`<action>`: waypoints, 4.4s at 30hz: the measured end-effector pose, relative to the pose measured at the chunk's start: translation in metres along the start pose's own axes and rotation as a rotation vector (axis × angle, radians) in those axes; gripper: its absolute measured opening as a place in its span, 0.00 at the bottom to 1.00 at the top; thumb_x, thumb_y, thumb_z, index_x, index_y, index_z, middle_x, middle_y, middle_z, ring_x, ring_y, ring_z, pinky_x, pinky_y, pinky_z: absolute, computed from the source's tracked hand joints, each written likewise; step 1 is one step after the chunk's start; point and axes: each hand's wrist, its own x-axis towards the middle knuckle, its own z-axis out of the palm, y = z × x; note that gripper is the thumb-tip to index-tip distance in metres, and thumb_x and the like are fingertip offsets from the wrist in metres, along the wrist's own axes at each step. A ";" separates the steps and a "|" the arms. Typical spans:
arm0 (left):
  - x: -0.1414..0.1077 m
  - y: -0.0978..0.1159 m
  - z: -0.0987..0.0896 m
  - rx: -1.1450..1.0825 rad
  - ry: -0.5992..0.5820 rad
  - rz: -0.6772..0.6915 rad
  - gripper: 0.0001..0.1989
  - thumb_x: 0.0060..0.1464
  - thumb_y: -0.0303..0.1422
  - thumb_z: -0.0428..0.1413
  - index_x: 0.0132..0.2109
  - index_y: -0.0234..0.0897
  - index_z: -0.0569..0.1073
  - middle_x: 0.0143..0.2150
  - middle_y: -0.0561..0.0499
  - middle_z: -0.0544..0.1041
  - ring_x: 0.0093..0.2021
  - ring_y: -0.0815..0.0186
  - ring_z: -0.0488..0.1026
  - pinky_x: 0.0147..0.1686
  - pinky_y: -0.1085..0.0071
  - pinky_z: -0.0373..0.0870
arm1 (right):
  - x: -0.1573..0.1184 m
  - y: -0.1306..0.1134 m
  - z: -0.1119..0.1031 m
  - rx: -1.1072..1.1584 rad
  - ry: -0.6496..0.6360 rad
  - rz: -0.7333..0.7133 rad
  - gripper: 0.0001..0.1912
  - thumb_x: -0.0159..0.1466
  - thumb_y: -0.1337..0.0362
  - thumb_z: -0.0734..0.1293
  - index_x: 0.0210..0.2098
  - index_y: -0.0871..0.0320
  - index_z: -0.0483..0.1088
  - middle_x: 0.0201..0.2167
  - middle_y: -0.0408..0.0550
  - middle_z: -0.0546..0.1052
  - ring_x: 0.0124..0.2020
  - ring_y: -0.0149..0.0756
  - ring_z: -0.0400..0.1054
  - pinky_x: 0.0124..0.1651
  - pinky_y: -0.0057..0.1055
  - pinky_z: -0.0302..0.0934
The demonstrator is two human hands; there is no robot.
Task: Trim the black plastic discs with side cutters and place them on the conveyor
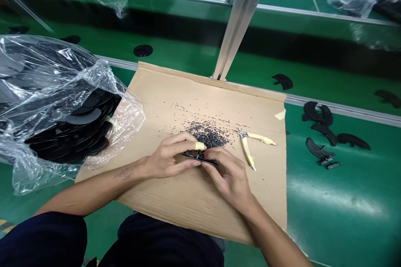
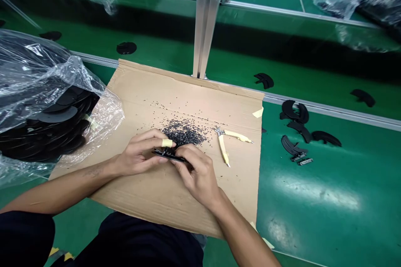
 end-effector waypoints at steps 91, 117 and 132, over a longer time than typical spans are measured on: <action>0.004 -0.009 0.000 -0.077 0.175 -0.119 0.11 0.61 0.32 0.60 0.49 0.34 0.77 0.43 0.44 0.81 0.44 0.64 0.78 0.45 0.64 0.78 | 0.024 0.021 -0.035 -0.271 -0.076 0.049 0.15 0.68 0.58 0.63 0.52 0.56 0.67 0.42 0.52 0.76 0.39 0.40 0.71 0.39 0.36 0.67; 0.002 -0.009 0.001 -0.202 0.091 -0.201 0.11 0.61 0.35 0.60 0.48 0.36 0.79 0.41 0.44 0.82 0.42 0.65 0.78 0.43 0.66 0.77 | 0.015 0.008 -0.043 -0.486 -0.092 -0.216 0.12 0.68 0.61 0.67 0.49 0.59 0.73 0.32 0.49 0.76 0.32 0.36 0.70 0.33 0.32 0.64; 0.002 -0.006 0.000 0.224 0.052 -0.060 0.10 0.62 0.32 0.59 0.50 0.40 0.77 0.40 0.48 0.80 0.40 0.64 0.74 0.40 0.65 0.70 | 0.018 0.014 -0.034 -0.640 -0.029 -0.204 0.16 0.67 0.60 0.67 0.53 0.56 0.72 0.37 0.52 0.77 0.37 0.42 0.70 0.38 0.39 0.65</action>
